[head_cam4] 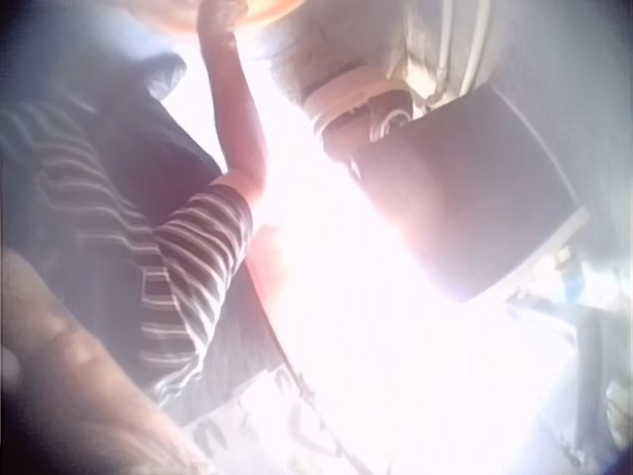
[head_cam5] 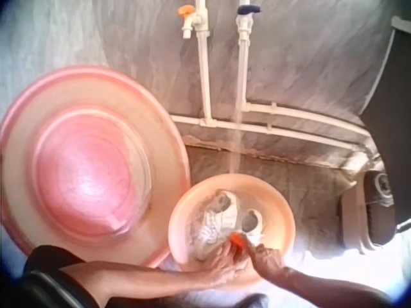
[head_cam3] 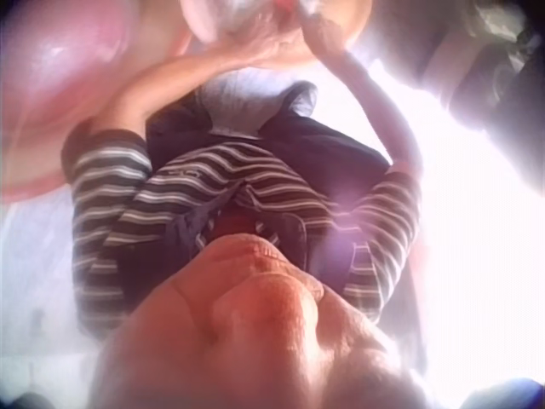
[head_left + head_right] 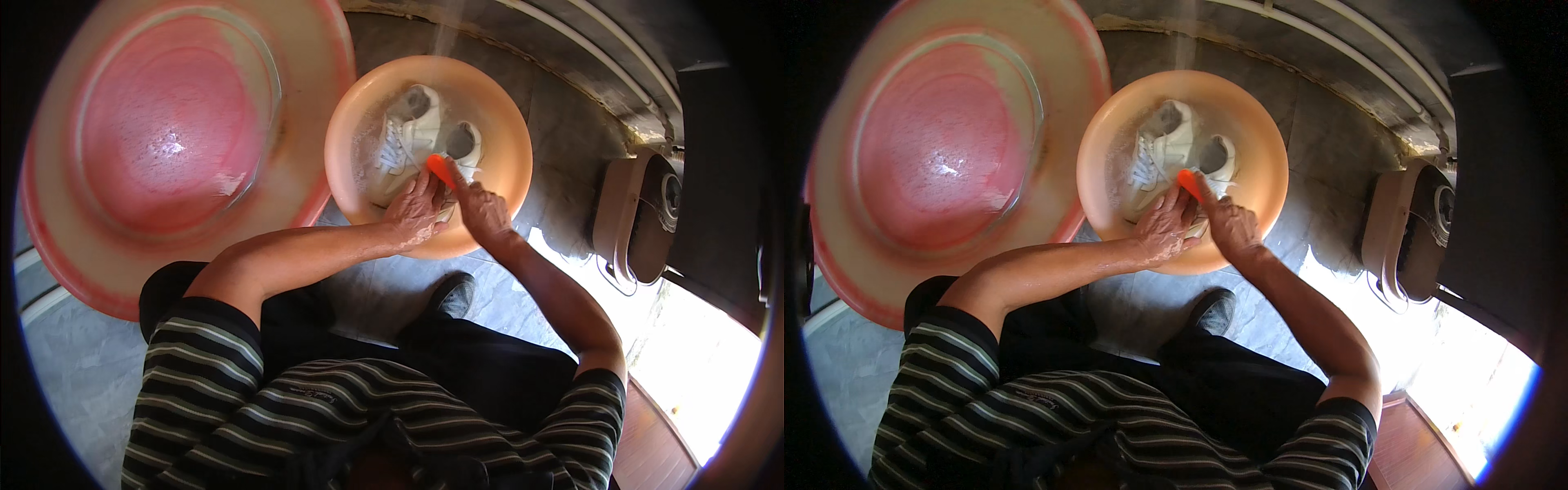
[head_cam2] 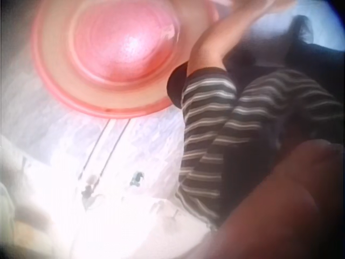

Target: The person scrubs a pair of white sneakers with an orange brush and water in a small basin, then rinses them under a running tap. They repeat the process for the second shoe, scrubbing the upper, sole, and laces before rinsing again.

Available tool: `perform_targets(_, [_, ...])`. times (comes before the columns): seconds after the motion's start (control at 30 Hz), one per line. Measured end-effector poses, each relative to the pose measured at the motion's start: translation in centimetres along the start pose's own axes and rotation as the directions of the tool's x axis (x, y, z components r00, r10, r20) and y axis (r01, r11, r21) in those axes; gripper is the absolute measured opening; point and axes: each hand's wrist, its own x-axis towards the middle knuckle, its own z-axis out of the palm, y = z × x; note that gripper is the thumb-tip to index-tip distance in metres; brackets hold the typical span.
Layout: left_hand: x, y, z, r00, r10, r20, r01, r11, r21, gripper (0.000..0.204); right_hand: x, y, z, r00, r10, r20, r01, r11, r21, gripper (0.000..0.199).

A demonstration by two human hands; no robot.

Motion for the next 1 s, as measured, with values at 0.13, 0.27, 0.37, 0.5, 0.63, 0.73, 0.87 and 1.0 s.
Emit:
perform_targets(0.13, [1.0, 0.2, 1.3, 0.989, 0.088, 0.115, -0.102, 0.987, 0.125, 0.081, 4.3, 3.3, 0.3, 0.974, 0.221, 0.05, -0.221, 0.975, 0.004, 0.065])
perform_targets(0.27, [1.1, -0.6, 2.4, 0.988, 0.132, 0.081, -0.143, 0.978, 0.152, 0.075, 6.3, 2.5, -0.6, 0.954, 0.272, 0.123, -0.284, 0.955, 0.09, 0.059])
perform_targets(0.37, [1.0, -1.3, 2.3, 0.981, 0.1, 0.165, -0.117, 0.988, 0.098, 0.074, 4.6, -0.6, -1.0, 0.963, 0.221, 0.154, -0.236, 0.968, 0.088, 0.069])
perform_targets(0.5, [1.1, -0.8, 1.4, 0.983, 0.125, 0.136, -0.13, 0.991, 0.027, 0.073, 4.1, 3.4, -1.9, 0.952, 0.274, 0.137, -0.26, 0.959, -0.112, 0.066])
perform_targets(0.63, [1.5, -0.8, 1.3, 0.972, 0.129, 0.195, -0.15, 0.984, 0.099, 0.071, 4.6, 0.7, -0.7, 0.94, 0.301, 0.162, -0.291, 0.953, -0.081, 0.067])
perform_targets(0.73, [0.6, -1.6, 2.0, 0.99, 0.141, -0.016, -0.14, 0.987, 0.076, 0.072, 2.5, -1.8, -1.2, 0.963, 0.132, 0.237, -0.138, 0.99, 0.009, 0.074])
perform_targets(0.87, [1.2, -0.5, 0.6, 0.973, 0.103, 0.209, -0.135, 0.98, 0.146, 0.076, 3.0, 2.5, -0.9, 0.958, 0.211, 0.195, -0.163, 0.958, -0.234, 0.073])
perform_targets(1.0, [0.9, -0.9, 0.9, 0.968, 0.101, 0.23, -0.12, 0.99, 0.071, 0.079, 4.3, 3.4, -2.9, 0.977, 0.195, 0.09, -0.181, 0.973, -0.142, 0.066])
